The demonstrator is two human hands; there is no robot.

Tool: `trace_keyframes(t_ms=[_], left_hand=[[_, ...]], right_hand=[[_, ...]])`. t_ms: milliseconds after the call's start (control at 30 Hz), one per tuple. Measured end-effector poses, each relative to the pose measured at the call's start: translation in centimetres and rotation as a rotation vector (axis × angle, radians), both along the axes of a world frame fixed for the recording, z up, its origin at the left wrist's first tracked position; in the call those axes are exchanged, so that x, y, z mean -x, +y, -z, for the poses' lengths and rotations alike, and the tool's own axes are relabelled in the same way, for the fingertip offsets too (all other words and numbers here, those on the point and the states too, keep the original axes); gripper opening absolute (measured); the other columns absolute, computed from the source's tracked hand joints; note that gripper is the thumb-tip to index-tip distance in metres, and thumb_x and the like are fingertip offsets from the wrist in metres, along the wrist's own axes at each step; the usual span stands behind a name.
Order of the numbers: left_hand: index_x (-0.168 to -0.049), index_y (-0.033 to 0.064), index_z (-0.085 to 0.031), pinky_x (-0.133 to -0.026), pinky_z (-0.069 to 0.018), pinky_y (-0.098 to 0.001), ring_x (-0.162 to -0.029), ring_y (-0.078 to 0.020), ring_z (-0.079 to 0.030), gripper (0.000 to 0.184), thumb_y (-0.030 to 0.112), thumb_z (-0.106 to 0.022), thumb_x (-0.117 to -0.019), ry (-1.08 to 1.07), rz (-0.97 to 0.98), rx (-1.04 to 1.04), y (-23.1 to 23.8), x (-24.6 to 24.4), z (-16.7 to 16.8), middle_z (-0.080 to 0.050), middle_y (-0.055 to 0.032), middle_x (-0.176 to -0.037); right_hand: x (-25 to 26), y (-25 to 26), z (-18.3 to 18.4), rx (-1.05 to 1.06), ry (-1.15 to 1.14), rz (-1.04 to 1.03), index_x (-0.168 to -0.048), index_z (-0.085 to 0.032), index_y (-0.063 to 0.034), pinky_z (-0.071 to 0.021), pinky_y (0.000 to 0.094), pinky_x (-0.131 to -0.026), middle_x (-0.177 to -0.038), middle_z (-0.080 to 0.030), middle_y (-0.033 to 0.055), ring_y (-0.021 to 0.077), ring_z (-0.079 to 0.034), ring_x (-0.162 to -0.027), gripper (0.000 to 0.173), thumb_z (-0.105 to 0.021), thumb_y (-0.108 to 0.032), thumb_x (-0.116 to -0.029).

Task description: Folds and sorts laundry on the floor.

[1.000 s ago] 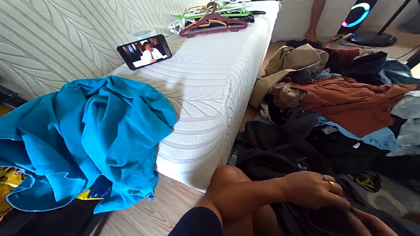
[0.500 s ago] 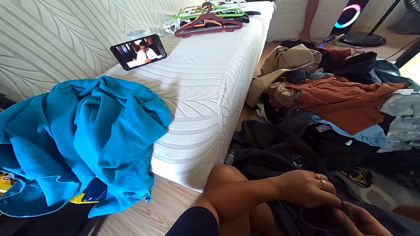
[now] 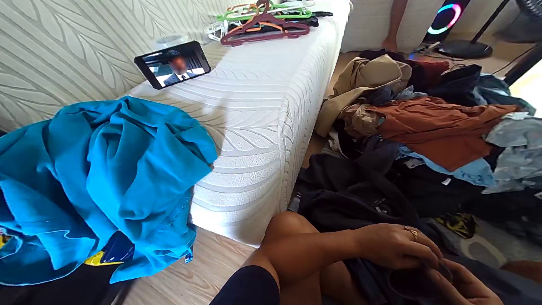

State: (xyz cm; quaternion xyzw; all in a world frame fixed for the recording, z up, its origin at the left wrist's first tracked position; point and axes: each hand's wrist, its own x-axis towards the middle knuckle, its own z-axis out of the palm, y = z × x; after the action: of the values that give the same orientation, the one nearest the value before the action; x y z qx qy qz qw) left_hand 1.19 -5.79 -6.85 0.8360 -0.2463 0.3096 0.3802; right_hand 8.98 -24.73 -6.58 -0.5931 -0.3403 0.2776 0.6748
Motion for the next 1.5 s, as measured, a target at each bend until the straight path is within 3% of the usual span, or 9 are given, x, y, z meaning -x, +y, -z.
trace_keyframes(t_ms=[267,467,700,767,833,967,1200,1400,1500], left_hand=[[-0.094,-0.0077,-0.073,-0.084,-0.0565,-0.0381,-0.092,-0.031,-0.07,0.013,-0.009,-0.069,-0.0823,0.086,-0.028,0.088,-0.5,-0.1,-0.3,-0.071,-0.0221,-0.093],[-0.11,-0.0127,-0.067,-0.093,-0.0555,-0.0398,-0.097,-0.0299,-0.071,0.022,-0.01,-0.066,-0.0889,0.294,0.015,0.177,-0.4,0.2,-1.1,-0.072,-0.0235,-0.1],[-0.109,-0.0102,-0.072,-0.097,-0.0522,-0.0425,-0.103,-0.0334,-0.069,0.019,-0.006,-0.062,-0.0932,0.427,-0.016,0.103,0.1,0.3,-0.9,-0.072,-0.0245,-0.102],[-0.108,-0.0107,-0.071,-0.095,-0.0531,-0.0424,-0.101,-0.0335,-0.069,0.018,-0.003,-0.064,-0.0932,0.435,-0.009,0.098,-0.1,0.4,-0.6,-0.071,-0.0245,-0.101],[-0.107,-0.0117,-0.07,-0.093,-0.0534,-0.0419,-0.099,-0.0331,-0.069,0.019,-0.001,-0.065,-0.0927,0.414,-0.007,0.132,-0.4,0.5,-0.5,-0.071,-0.0249,-0.1],[-0.103,-0.0127,-0.07,-0.089,-0.054,-0.0413,-0.095,-0.0332,-0.069,0.018,-0.001,-0.069,-0.0892,0.327,-0.039,0.183,-1.3,0.4,-0.9,-0.07,-0.0253,-0.095],[-0.101,-0.012,-0.07,-0.085,-0.0561,-0.0406,-0.091,-0.0335,-0.07,0.016,-0.002,-0.068,-0.0882,0.247,-0.112,0.172,-2.3,-0.1,0.0,-0.07,-0.0248,-0.092],[-0.102,-0.0109,-0.07,-0.082,-0.0569,-0.0382,-0.088,-0.0315,-0.069,0.019,-0.003,-0.071,-0.0856,0.117,-0.157,0.138,-2.0,-0.3,0.6,-0.069,-0.0236,-0.091],[-0.1,-0.0101,-0.071,-0.08,-0.0568,-0.0385,-0.086,-0.0314,-0.069,0.02,-0.002,-0.073,-0.0815,0.038,-0.19,0.109,-1.9,-0.3,0.3,-0.069,-0.0229,-0.09]], right_hand=[[0.5,0.1,-0.5,0.008,-0.176,0.094,-0.105,-0.063,-0.0081,-0.0574,0.0164,-0.08,-0.092,-0.07,-0.0166,-0.0058,-0.066,-0.084,0.022,-0.06,0.008,-0.0907],[0.1,-0.1,-0.5,0.077,-0.273,0.109,-0.106,-0.06,-0.0002,-0.0555,0.0144,-0.081,-0.093,-0.066,-0.0128,-0.0079,-0.063,-0.086,0.017,-0.061,0.005,-0.0906],[-0.1,-0.1,0.2,0.17,-0.543,0.14,-0.102,-0.063,0.0148,-0.0512,0.0132,-0.083,-0.093,-0.065,0.0115,-0.0027,-0.061,-0.088,0.018,-0.063,-0.001,-0.0929],[-0.4,-0.3,0.4,0.128,-0.527,0.12,-0.099,-0.064,0.0131,-0.0528,0.0138,-0.081,-0.091,-0.067,0.0079,-0.0032,-0.062,-0.086,0.015,-0.064,0.001,-0.0909],[-0.7,-0.5,0.4,0.059,-0.42,0.079,-0.1,-0.064,0.004,-0.0558,0.0143,-0.08,-0.092,-0.069,-0.0058,-0.0067,-0.064,-0.085,0.011,-0.065,0.004,-0.0894],[-0.4,-0.7,-0.4,0.0,-0.246,0.06,-0.105,-0.064,-0.0106,-0.0572,0.0158,-0.077,-0.092,-0.071,-0.0191,-0.007,-0.066,-0.082,0.022,-0.061,0.006,-0.0911],[1.0,-0.2,-1.1,0.02,-0.23,0.223,-0.097,-0.059,-0.007,-0.0576,0.0156,-0.076,-0.085,-0.068,-0.0158,-0.007,-0.065,-0.078,0.015,-0.06,0.007,-0.0916],[1.5,0.4,-1.7,0.049,-0.234,0.247,-0.102,-0.059,-0.0019,-0.0558,0.0138,-0.079,-0.09,-0.066,-0.0135,-0.0083,-0.063,-0.083,0.012,-0.057,0.006,-0.0936],[0.7,0.2,-1.5,0.057,-0.161,0.218,-0.103,-0.06,-0.0056,-0.0563,0.0145,-0.078,-0.088,-0.068,-0.0165,-0.0081,-0.064,-0.081,0.016,-0.054,0.006,-0.094]])
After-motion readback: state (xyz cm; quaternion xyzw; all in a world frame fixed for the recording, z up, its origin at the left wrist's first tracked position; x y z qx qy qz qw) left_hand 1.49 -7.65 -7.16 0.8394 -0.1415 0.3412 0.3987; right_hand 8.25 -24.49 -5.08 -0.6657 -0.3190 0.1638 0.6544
